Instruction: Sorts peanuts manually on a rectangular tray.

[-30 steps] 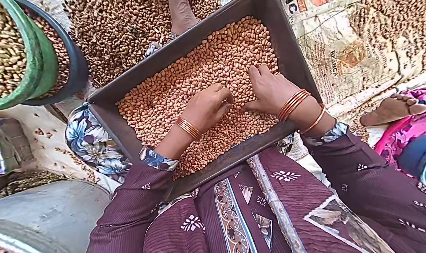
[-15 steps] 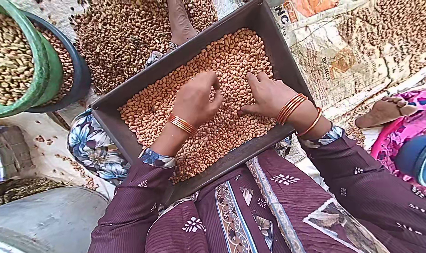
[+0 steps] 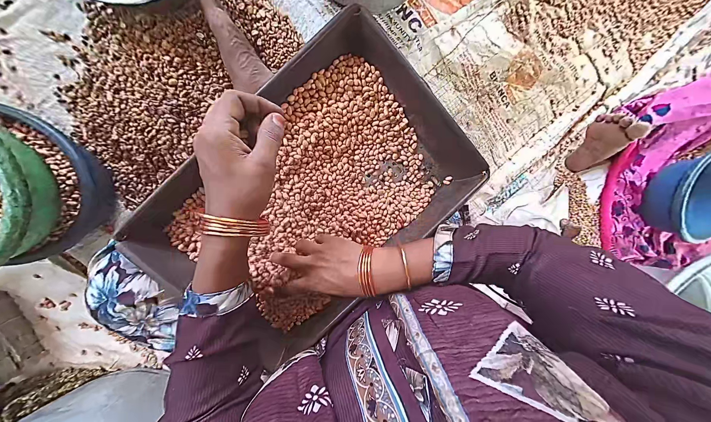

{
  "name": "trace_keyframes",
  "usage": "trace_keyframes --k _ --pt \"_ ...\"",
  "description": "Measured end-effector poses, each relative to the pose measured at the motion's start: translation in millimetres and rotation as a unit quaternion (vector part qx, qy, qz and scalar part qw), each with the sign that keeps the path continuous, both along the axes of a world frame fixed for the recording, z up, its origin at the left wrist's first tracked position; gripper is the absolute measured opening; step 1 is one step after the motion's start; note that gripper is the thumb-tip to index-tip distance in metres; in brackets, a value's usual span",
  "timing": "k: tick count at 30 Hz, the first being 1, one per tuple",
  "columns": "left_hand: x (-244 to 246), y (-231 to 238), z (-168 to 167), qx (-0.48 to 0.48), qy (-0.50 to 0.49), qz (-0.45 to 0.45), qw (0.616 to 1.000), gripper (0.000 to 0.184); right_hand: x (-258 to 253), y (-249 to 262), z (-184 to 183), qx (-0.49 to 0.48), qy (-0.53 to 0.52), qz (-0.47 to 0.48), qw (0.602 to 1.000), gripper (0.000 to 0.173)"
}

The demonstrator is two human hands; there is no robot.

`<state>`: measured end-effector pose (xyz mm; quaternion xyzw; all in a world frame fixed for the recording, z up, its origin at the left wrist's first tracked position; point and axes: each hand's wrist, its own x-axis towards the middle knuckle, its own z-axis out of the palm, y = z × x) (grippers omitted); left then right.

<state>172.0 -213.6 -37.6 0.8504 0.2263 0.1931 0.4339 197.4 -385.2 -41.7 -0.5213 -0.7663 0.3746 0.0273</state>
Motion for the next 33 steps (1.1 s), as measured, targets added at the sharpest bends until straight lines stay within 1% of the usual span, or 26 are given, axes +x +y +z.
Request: trace_keyframes --k 2,3,6,7,10,11,13,16,19,21,23,25,28,31,33 --pt "-4 -3 -3 0.017 0.034 -0.017 0.999 0.026 16 -15 0 0.011 0.001 0.002 1.000 0.044" --pt "-7 -4 -5 0.024 0.052 -0.020 0.998 0.026 27 -22 2 0.012 -0.025 -0.006 1.000 0.041" --pt "-12 -12 -14 0.034 0.092 -0.035 0.995 0.023 71 -37 14 0.017 -0.152 -0.044 0.987 0.036" --pt "-12 -16 -18 0.034 0.097 -0.049 0.993 0.021 87 -39 19 0.021 -0.179 -0.075 0.981 0.037" --pt "-11 -30 -24 0.035 0.103 -0.114 0.987 0.019 133 -40 40 0.036 -0.219 -0.210 0.952 0.038" --pt "-9 -35 -26 0.038 0.098 -0.136 0.985 0.018 146 -41 48 0.034 -0.228 -0.247 0.941 0.036" --pt "-7 -47 -28 0.047 0.089 -0.174 0.980 0.017 164 -47 59 0.054 -0.226 -0.284 0.930 0.027" --pt "-6 -71 -27 0.051 0.089 -0.222 0.970 0.014 173 -57 59 0.061 -0.192 -0.266 0.943 0.013" --pt "0 -91 -43 0.054 0.071 -0.267 0.959 0.020 169 -65 39 0.050 -0.143 -0.199 0.968 0.011" --pt "1 -101 -47 0.067 0.087 -0.278 0.954 0.027 164 -69 29 0.032 -0.125 -0.177 0.976 0.009" --pt "2 -105 -51 0.084 0.091 -0.271 0.955 0.027 162 -70 24 0.026 -0.136 -0.184 0.973 0.008" --pt "3 -103 -51 0.098 0.099 -0.243 0.960 0.023 162 -70 22 0.045 -0.145 -0.203 0.967 0.008" --pt "3 -97 -49 0.114 0.083 -0.204 0.969 0.017 160 -69 17 0.083 -0.108 -0.206 0.969 0.010" --pt "2 -96 -46 0.099 0.080 -0.192 0.973 0.017 157 -66 6 0.092 -0.098 -0.193 0.972 0.013" --pt "1 -97 -46 0.057 0.068 -0.184 0.979 0.018 156 -65 2 0.098 -0.106 -0.192 0.971 0.009"
